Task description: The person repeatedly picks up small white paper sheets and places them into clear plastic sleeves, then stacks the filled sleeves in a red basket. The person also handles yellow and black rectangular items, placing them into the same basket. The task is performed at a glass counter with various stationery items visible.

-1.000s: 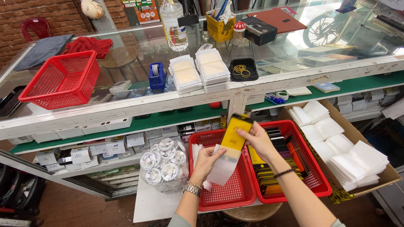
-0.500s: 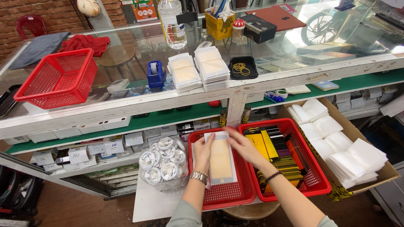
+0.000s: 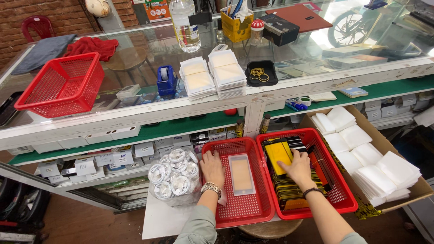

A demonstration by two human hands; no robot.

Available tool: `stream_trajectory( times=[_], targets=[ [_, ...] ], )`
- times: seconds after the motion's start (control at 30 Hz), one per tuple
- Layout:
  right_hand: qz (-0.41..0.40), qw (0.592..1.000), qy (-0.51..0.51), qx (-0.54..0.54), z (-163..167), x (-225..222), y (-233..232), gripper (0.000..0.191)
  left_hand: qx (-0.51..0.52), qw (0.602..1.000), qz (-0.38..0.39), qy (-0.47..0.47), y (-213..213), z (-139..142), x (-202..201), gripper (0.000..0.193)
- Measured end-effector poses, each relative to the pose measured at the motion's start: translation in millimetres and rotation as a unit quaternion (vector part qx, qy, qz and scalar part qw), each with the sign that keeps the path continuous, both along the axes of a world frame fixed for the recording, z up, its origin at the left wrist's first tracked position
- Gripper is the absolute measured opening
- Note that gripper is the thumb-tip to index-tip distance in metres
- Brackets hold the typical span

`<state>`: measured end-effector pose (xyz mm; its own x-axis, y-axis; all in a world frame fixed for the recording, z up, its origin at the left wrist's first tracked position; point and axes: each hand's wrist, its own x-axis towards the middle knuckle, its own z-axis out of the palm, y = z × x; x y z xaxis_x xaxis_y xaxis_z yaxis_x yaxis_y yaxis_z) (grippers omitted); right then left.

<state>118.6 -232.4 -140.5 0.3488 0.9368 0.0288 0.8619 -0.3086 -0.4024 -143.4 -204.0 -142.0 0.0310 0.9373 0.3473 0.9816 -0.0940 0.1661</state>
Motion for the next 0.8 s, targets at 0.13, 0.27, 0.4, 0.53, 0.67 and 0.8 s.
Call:
stream_trajectory(
  times=[0.13, 0.27, 0.4, 0.53, 0.67, 0.8],
  targets=[
    [-0.031, 0.994, 0.103, -0.013, -4, 17, 4, 0.080, -0.090, 0.995, 0.002, 0.050, 0, -11, -9, 0.047],
    [-0.086, 0.970, 0.221, -0.051, -4, 31, 5, 0.058, -0.062, 0.998, -0.023, -0.021, 9, -11, -12, 0.016],
    [-0.084, 0.920, 0.382, -0.003, 1, 37, 10, 0.042, -0.060, 0.993, -0.055, -0.088, 15, -1, -17, 0.013],
    [-0.070, 0.814, 0.574, 0.058, 11, 19, 22, 0.045, 0.031, 0.955, -0.042, -0.292, 16, 9, -10, 0.023],
    [0.003, 0.690, 0.723, 0.033, 20, -10, 26, 0.046, -0.190, 0.802, -0.009, -0.566, 19, 4, -3, 0.039],
    [0.081, 0.686, 0.722, -0.026, 9, -34, 16, 0.045, -0.260, 0.508, -0.032, -0.820, 14, -8, 6, 0.023]
  ],
)
